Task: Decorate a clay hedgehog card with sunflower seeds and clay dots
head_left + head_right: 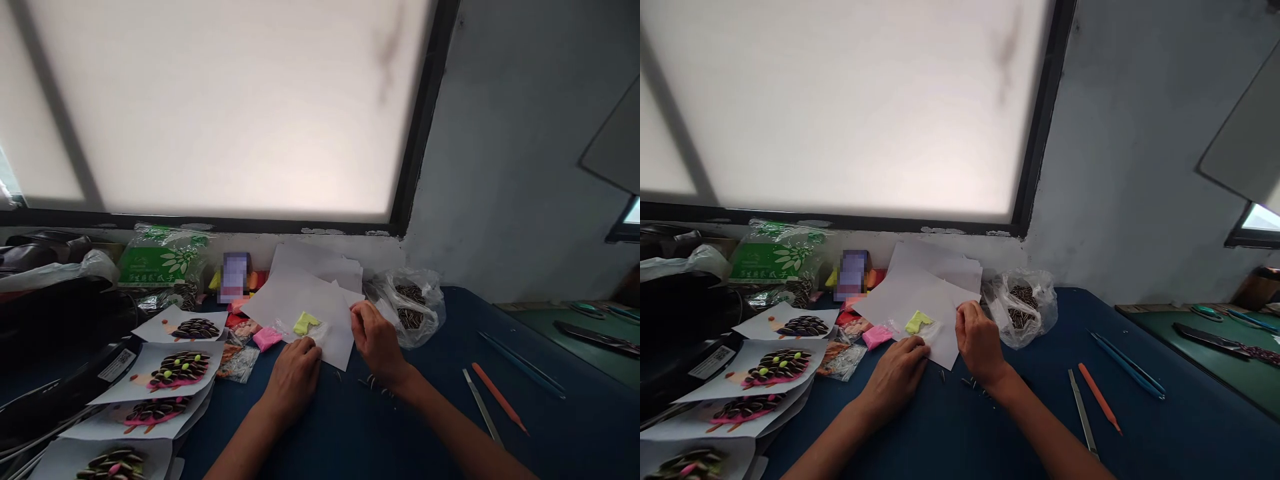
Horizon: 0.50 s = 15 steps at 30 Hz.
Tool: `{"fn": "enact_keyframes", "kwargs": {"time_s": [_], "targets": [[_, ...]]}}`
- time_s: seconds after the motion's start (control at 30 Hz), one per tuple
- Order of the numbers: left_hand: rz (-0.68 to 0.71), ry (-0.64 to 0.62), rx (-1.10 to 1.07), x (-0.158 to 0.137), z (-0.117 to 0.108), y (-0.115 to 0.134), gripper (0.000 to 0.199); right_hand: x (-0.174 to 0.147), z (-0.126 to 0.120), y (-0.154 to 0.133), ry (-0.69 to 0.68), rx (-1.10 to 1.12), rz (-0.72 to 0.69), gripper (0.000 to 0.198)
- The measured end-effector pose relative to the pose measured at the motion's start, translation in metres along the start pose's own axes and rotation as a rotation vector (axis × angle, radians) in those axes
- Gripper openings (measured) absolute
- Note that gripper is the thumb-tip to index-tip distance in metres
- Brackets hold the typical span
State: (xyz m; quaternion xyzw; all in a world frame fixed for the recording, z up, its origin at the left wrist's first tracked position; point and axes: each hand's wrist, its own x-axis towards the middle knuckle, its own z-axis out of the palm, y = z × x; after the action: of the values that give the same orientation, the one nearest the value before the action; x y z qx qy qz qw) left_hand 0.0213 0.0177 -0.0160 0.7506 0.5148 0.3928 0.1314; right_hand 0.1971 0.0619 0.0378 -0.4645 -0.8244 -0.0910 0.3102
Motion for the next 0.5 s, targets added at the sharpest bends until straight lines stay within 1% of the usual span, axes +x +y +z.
{"fn": "enact_keyframes", "kwargs": {"time_s": [0.07,0.1,0.13,0.17,0.2,0.27,0.3,0.37,0.43,0.5], "targets": [[-0.063,0.061,-0.119,0.003,0.000,-0.005,0.021,-0.002,-0.006,-0.003,0.050,0.085,-0.071,0.019],[-0.104,0.098,-0.184,0.005,-0.001,-0.008,0.022,-0.006,-0.009,-0.005,0.059,0.132,-0.133,0.017],[-0.158,0.151,-0.252,0.007,-0.003,-0.012,0.026,-0.012,-0.011,-0.009,0.074,0.204,-0.232,0.015],[-0.208,0.201,-0.315,0.010,-0.007,-0.016,0.031,-0.020,-0.012,-0.014,0.056,0.260,-0.351,0.015],[-0.251,0.243,-0.370,0.013,-0.011,-0.020,0.036,-0.028,-0.013,-0.019,0.029,0.259,-0.436,0.015],[-0.321,0.312,-0.452,0.018,-0.022,-0.026,0.043,-0.049,-0.012,-0.033,-0.021,0.228,-0.572,0.018],[-0.340,0.325,-0.481,0.021,-0.027,-0.027,0.043,-0.059,-0.010,-0.040,-0.032,0.232,-0.633,0.021],[-0.350,0.306,-0.496,0.024,-0.033,-0.027,0.039,-0.077,-0.006,-0.053,-0.074,0.239,-0.696,0.025],[-0.328,0.237,-0.464,0.025,-0.033,-0.022,0.032,-0.090,-0.002,-0.062,-0.044,0.248,-0.751,0.026],[-0.290,0.153,-0.395,0.023,-0.026,-0.015,0.025,-0.095,-0.001,-0.064,-0.050,0.302,-0.704,0.019]]}}
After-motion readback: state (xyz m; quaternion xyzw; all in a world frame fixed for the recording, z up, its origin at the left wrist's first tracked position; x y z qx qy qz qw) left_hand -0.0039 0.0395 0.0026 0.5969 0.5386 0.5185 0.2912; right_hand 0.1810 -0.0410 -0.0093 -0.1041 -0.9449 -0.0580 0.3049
